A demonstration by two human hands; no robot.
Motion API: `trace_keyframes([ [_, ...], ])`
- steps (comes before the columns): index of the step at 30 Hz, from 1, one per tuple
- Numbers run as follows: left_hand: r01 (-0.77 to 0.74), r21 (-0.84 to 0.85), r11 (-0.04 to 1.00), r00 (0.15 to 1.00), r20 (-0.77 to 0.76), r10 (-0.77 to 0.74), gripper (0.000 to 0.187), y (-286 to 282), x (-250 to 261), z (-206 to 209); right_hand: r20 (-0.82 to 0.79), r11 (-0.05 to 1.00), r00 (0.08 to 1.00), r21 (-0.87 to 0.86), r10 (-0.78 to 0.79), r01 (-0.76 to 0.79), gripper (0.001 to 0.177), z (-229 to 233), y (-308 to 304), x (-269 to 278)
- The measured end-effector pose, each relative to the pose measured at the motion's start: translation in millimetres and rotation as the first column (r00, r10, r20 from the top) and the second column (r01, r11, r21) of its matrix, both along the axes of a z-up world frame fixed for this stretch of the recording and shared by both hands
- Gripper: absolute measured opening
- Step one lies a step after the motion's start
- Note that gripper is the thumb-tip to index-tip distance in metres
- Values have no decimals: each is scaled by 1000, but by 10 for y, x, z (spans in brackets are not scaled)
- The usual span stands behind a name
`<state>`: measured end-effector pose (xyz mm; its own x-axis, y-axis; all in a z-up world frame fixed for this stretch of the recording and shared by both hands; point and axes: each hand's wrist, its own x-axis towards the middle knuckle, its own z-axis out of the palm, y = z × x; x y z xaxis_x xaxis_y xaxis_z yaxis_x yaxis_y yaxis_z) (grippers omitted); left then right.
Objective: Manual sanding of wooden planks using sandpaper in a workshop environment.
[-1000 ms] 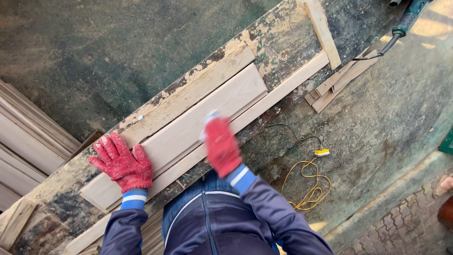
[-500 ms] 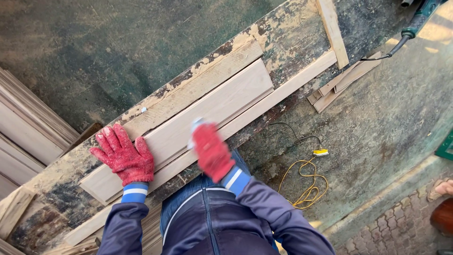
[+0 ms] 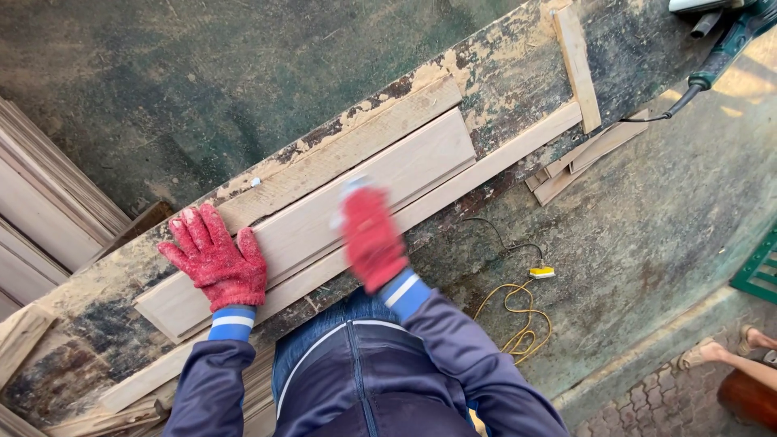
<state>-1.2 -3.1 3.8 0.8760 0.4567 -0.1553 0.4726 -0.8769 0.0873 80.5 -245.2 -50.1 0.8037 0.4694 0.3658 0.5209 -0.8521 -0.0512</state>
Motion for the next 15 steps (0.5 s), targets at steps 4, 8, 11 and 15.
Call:
trace_keyframes([
  [4, -29, -4, 1000, 999, -43, 29, 76, 1, 68, 25, -265, 934, 896, 77, 356, -348, 42, 34, -86, 130],
  [8, -19, -4, 1000, 1000, -3, 19, 74, 13, 21, -28, 36, 983, 999, -179, 40, -33, 36, -633, -1083, 1314],
  [11, -12, 1, 1000, 1000, 26, 12, 74, 19, 26, -31, 97, 984, 986, -100, -135, 144, 34, -815, -1132, 1256],
  [15, -17, -2, 1000, 1000, 22, 17, 74, 13, -20, -44, 21, 995, 1000, -98, 16, -14, 44, -118, 281, 332],
])
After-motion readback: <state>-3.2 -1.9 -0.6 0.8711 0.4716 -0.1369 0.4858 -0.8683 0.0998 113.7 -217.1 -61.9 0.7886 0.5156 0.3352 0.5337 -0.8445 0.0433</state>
